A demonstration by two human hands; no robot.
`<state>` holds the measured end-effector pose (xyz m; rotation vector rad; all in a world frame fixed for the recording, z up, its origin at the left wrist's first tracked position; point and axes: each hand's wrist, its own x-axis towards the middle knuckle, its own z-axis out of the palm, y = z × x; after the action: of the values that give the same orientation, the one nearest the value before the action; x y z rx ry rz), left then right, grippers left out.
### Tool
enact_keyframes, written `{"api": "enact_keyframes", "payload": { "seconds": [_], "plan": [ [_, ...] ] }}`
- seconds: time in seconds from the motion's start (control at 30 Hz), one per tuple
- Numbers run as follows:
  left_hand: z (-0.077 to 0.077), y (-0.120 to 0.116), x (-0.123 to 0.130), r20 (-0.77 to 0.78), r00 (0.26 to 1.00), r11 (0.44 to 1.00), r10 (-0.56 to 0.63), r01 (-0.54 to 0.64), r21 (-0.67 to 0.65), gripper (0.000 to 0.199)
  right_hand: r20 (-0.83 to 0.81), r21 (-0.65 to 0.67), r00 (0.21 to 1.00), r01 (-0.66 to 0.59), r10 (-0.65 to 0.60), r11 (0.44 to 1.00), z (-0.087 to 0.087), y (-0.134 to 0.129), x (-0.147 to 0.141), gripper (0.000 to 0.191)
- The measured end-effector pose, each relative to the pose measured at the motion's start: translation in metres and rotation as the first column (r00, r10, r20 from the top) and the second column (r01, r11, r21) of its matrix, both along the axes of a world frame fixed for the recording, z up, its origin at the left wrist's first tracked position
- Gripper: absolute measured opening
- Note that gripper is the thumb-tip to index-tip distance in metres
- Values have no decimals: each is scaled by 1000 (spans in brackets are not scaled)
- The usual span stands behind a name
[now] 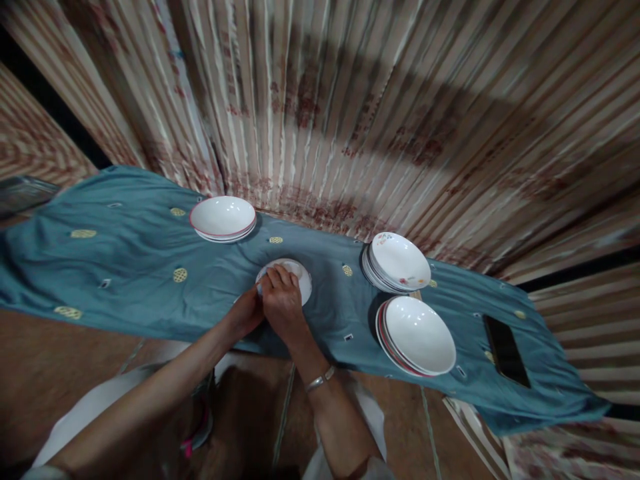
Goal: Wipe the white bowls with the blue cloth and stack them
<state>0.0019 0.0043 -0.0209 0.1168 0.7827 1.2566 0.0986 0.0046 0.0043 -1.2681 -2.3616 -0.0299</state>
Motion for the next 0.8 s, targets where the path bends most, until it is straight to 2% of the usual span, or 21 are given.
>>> {"api": "enact_keyframes", "payload": {
  "seconds": [0.13, 0.33, 0.57, 0.7, 0.8],
  "plan": [
    [4, -2, 1, -63, 998, 1000, 1, -2, -18, 27, 15, -35, 1000, 22, -22, 999, 5, 8, -4, 20],
    [4, -5, 1, -23, 1000, 1000, 15, -15, -9, 21, -1, -100, 996, 91, -92, 991, 16, 18, -8, 20],
    [6, -5, 2, 12, 1000, 1000, -2, 3, -10, 27, 8, -152, 981, 192, -193, 970, 29, 30, -3, 22],
    [7, -4, 3, 12, 1000, 999, -10, 10, -31, 30, 4, -171, 968, 248, -251, 953, 30, 36, 3, 25],
    [8, -4, 4, 8, 1000, 999, -15, 16, -31, 32, -27, -127, 955, 289, -295, 949, 24, 42, 12, 26]
  ]
}}
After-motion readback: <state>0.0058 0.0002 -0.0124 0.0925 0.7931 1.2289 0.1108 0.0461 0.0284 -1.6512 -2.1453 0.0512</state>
